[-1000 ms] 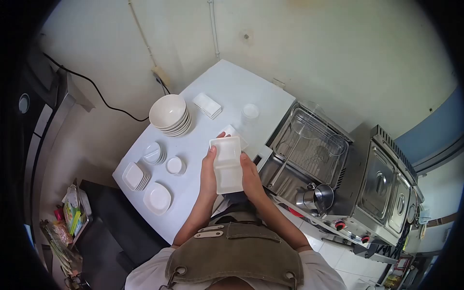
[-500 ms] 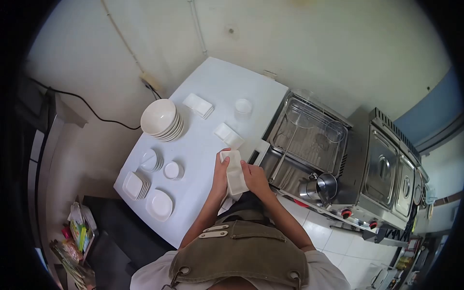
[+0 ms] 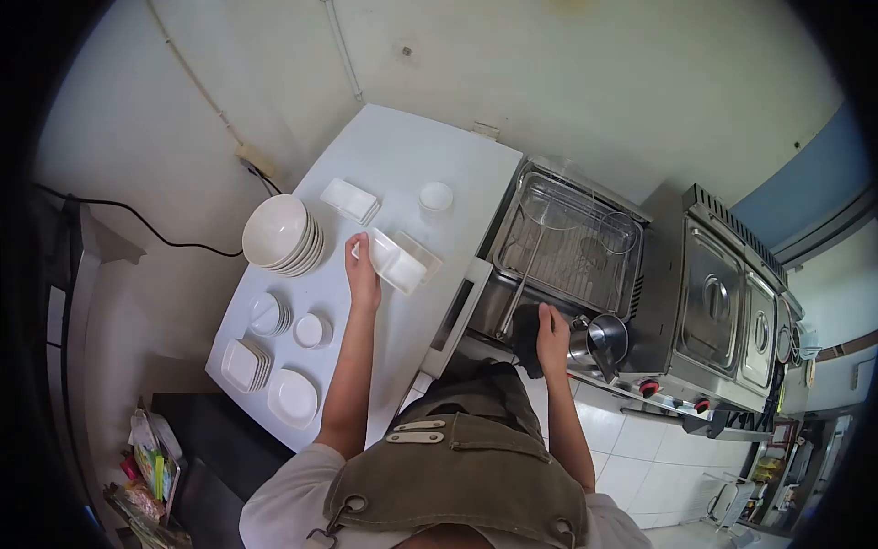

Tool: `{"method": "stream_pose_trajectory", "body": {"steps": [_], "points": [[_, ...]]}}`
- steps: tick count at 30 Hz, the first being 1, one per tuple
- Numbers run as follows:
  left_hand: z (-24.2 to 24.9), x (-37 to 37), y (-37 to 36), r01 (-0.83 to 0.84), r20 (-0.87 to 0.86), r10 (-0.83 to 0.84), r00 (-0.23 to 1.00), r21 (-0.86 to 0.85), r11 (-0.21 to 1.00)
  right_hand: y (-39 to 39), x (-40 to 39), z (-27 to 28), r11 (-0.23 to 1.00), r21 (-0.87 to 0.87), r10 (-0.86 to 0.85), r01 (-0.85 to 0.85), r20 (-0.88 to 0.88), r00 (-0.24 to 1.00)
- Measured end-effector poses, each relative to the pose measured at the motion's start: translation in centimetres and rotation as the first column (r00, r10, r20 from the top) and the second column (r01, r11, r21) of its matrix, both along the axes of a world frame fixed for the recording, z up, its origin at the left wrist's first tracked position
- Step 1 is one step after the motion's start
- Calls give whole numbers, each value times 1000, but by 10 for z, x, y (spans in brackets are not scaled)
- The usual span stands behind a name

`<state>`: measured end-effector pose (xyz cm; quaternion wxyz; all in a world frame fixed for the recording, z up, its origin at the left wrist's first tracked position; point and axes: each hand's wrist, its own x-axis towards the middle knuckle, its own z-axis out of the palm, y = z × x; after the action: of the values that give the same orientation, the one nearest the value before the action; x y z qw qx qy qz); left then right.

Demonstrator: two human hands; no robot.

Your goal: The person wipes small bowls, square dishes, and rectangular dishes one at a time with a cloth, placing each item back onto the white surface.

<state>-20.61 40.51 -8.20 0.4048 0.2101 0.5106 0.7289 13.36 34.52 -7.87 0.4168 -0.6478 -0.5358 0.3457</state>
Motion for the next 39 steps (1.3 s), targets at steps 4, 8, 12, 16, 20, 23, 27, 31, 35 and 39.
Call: {"method": "stream_pose_trajectory", "body": {"steps": [4,8,12,16,20,23,27,31,35,39], "points": [[-16,1,33,37,46,-37,998,12,999,-29,6,-1,999,25,-23,23,-3,1000],[-40,15,47,-42,-208,38,977,-17,999,-51,1,-17,1000,-13,-20,19,-12,1000],[-45,25,46,-87,-153,79,985,-47,995,-54,-6,5,984,-149,98,-95,15,995],[-45,28,45,-165,-351,144,925,-31,986,-47,-12,15,979,-104,186,-176,88,979],[-32,26,38,-203,-576,152,803,-25,979,-41,-20,35,964,-119,250,-236,122,961],[-32,23,38,-237,-609,176,773,-19,971,-40,-23,34,959,-115,272,-260,107,956],[-47,17,42,-258,-708,154,689,-41,965,-45,-27,34,951,-95,302,-293,100,948],[-60,16,47,-255,-664,226,713,55,965,-52,-28,33,947,-119,312,-300,105,944],[-66,14,49,-237,-662,218,717,63,969,-54,-26,23,950,-82,310,-301,130,942],[-38,17,36,-230,-830,155,535,34,973,-54,-30,28,948,-140,302,-286,103,948]]}}
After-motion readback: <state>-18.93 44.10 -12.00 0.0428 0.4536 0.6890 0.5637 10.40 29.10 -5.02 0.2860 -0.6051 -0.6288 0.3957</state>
